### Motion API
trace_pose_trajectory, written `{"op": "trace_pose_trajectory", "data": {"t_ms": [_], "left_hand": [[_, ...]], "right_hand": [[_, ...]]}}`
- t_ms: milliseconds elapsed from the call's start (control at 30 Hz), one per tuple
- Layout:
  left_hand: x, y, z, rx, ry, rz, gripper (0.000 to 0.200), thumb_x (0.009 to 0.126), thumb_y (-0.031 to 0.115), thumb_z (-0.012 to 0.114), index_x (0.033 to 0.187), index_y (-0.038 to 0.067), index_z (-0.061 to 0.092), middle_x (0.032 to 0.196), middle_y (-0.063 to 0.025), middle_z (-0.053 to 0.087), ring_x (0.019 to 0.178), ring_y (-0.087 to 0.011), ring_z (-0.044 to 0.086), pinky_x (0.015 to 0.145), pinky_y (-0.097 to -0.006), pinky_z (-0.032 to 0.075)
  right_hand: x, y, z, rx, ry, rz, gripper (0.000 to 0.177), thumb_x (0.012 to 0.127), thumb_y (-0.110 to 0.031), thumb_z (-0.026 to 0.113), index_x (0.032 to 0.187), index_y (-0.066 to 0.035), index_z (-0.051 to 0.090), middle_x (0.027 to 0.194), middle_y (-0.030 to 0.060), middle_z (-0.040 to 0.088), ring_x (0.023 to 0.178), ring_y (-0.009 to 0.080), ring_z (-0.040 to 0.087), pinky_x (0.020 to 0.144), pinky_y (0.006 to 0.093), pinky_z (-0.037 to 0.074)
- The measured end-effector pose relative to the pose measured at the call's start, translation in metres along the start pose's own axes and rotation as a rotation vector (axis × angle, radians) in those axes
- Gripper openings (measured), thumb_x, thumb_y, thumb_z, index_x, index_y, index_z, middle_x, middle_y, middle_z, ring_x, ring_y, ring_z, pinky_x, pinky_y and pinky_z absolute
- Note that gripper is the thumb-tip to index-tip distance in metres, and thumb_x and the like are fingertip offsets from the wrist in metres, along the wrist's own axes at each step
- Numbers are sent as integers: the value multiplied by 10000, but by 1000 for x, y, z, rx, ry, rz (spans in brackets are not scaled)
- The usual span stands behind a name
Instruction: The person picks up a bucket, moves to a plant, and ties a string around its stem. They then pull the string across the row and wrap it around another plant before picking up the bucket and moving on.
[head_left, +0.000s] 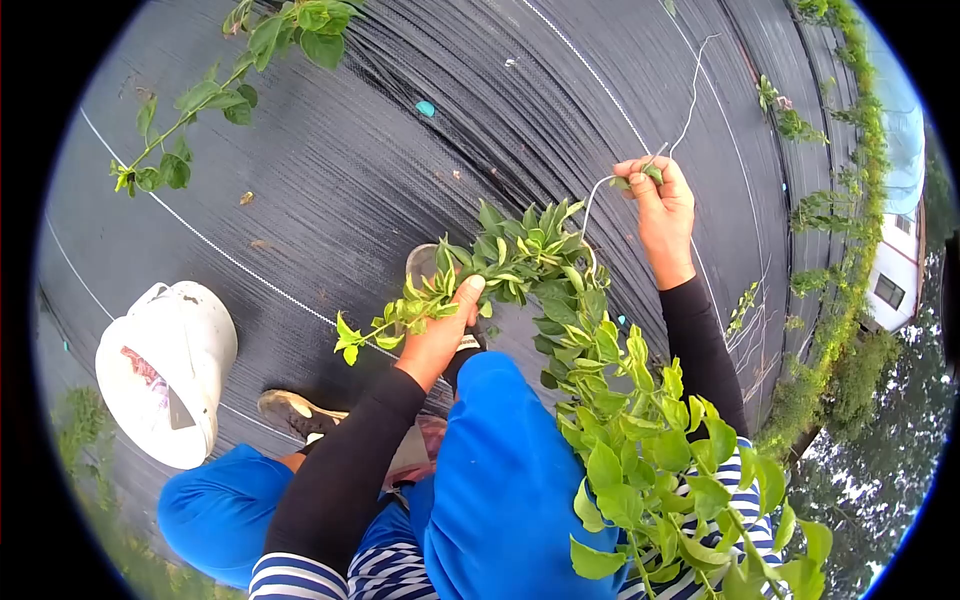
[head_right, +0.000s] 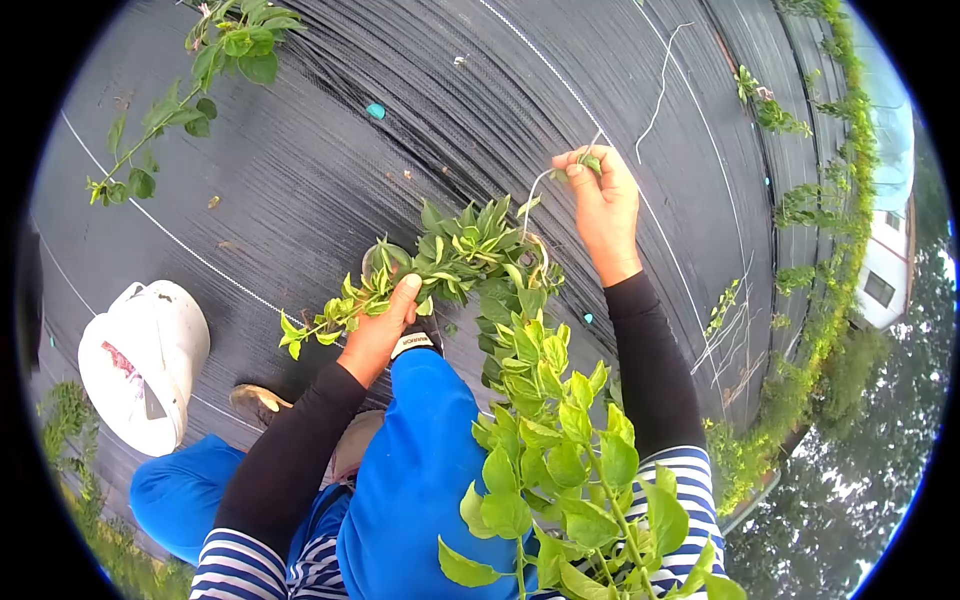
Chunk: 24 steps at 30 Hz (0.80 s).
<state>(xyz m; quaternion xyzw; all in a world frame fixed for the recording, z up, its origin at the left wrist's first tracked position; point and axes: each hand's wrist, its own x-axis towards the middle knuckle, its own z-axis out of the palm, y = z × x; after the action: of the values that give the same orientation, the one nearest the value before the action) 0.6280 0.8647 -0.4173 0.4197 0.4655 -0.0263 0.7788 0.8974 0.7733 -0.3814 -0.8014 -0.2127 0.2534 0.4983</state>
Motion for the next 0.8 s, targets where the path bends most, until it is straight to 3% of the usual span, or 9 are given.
{"op": "trace_pose_trajectory", "data": {"t_ms": [167, 233, 300, 333, 567, 667, 700, 733, 800], "left_hand": [[0, -10, 2, -42, -25, -60, 251, 914, 298, 579, 830, 67, 528, 591, 30, 471, 553, -66, 440, 524, -233, 356], [-2, -4, 4, -100, 1, -122, 244, 910, 293, 586, 806, 76, 544, 592, 33, 474, 548, -63, 432, 508, -221, 346], [3, -3, 2, -95, -4, -179, 222, 905, 290, 595, 815, 93, 548, 596, 36, 468, 543, -58, 419, 498, -218, 334], [7, -4, 2, -144, -9, -143, 259, 868, 372, 631, 804, 136, 545, 611, 39, 476, 505, -40, 380, 444, -191, 291], [17, 24, 14, -101, -35, -135, 225, 877, 324, 628, 793, 129, 550, 590, 47, 472, 461, -39, 353, 417, -193, 254], [2, 51, 21, -60, -138, -179, 213, 889, 316, 610, 835, 124, 533, 602, 50, 474, 454, -34, 340, 408, -192, 236], [-6, 61, 22, -48, -197, -244, 211, 894, 311, 603, 846, 122, 522, 606, 52, 474, 449, -33, 333, 405, -191, 232], [-16, 67, 20, 13, -233, -293, 239, 897, 299, 595, 990, 84, 548, 611, 55, 471, 442, -34, 323, 401, -190, 226], [-42, 89, 13, 129, -277, -272, 255, 887, 276, 604, 1005, 58, 545, 611, 51, 472, 444, -35, 333, 402, -199, 237]], "right_hand": [[-29, -18, 0, 156, -234, -16, 35, 885, -4, 530, 898, -12, 562, 972, 84, 635, 870, 142, 598, 800, 290, 494], [-35, -39, 2, -90, -391, -57, 86, 839, 46, 538, 872, -26, 569, 960, 86, 645, 923, 176, 607, 820, 324, 493], [-34, -59, 6, -306, -547, -310, 125, 779, 63, 561, 856, -32, 589, 929, 72, 657, 913, 215, 616, 806, 345, 491], [-37, -63, 8, -338, -571, -382, 164, 742, 56, 583, 873, -39, 604, 923, 69, 661, 903, 255, 618, 787, 356, 489], [-76, -90, 11, -409, -1037, -303, 170, 738, -5, 614, 904, -41, 622, 882, 92, 657, 844, 277, 621, 752, 385, 484], [-71, -98, 9, -483, -1033, -248, 169, 741, -26, 622, 909, -42, 624, 851, 105, 653, 826, 288, 622, 725, 383, 481], [-67, -101, 7, -421, -993, -193, 168, 752, -35, 619, 920, -40, 626, 838, 97, 661, 807, 262, 632, 721, 356, 482], [-63, -93, 5, -358, -951, -191, 167, 760, -33, 615, 927, -37, 626, 850, 83, 666, 801, 224, 634, 720, 338, 482], [-59, -85, 3, -251, -902, -130, 163, 780, -26, 612, 942, -31, 627, 889, 48, 678, 790, 126, 620, 719, 293, 480]]}}
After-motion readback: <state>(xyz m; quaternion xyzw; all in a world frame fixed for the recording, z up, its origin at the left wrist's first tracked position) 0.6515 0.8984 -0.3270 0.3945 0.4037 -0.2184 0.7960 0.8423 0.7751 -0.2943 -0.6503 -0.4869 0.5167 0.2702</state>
